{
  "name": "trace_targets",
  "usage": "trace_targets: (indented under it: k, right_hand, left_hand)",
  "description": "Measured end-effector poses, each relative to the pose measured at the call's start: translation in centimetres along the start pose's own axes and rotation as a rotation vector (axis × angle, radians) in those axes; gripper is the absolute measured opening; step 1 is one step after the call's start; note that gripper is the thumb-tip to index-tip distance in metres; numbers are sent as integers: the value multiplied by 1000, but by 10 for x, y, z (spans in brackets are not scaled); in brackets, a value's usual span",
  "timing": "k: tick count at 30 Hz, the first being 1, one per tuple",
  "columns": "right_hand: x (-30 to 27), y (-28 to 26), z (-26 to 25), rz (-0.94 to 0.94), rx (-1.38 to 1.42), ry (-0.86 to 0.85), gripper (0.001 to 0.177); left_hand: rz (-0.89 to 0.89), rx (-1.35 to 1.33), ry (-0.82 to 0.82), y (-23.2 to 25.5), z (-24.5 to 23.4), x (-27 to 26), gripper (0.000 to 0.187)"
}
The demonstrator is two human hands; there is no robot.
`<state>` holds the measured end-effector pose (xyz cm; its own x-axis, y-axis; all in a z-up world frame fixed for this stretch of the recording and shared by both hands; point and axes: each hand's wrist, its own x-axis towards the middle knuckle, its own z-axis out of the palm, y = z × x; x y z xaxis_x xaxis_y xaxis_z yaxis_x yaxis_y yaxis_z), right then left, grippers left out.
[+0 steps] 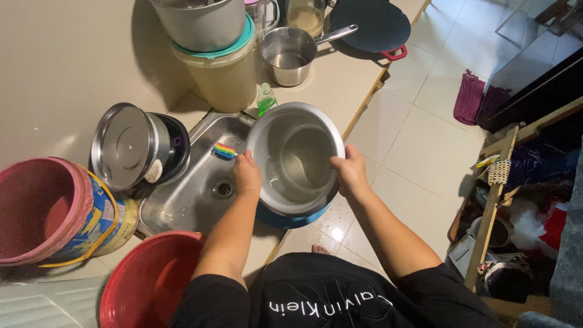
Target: The person rinses the inner pot of a rice cooker in the sink, then wipes a flat pan lid with a yellow cloth, wipes the rice cooker body and its lid, and wipes the metal steamer accessories before stacking them on the counter.
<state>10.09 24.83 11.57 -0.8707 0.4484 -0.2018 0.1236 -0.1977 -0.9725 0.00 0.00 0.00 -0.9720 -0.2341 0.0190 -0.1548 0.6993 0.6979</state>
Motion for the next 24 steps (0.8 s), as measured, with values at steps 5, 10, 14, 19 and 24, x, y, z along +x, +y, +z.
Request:
trace_targets:
  k: [5, 10, 14, 19, 24]
  right_hand:
    - [1, 4, 2, -27, 35, 43, 38]
    - [5, 3, 2, -48, 6, 59, 35]
    - [2, 2, -1, -26, 45, 43, 33]
    - [1, -1, 1, -33, 56, 56, 33]
    - [-2, -6, 2, -38, 67, 52, 33]
  left_hand:
    - [41, -36, -29, -16, 15, 5, 35]
    - [374, -155, 160, -33, 46, 13, 52]
    - [118, -240, 47, -27, 39, 10, 39]
    - [90, -156, 39, -17, 24, 13, 38]
    - [310, -162, 129, -34, 35, 11, 55]
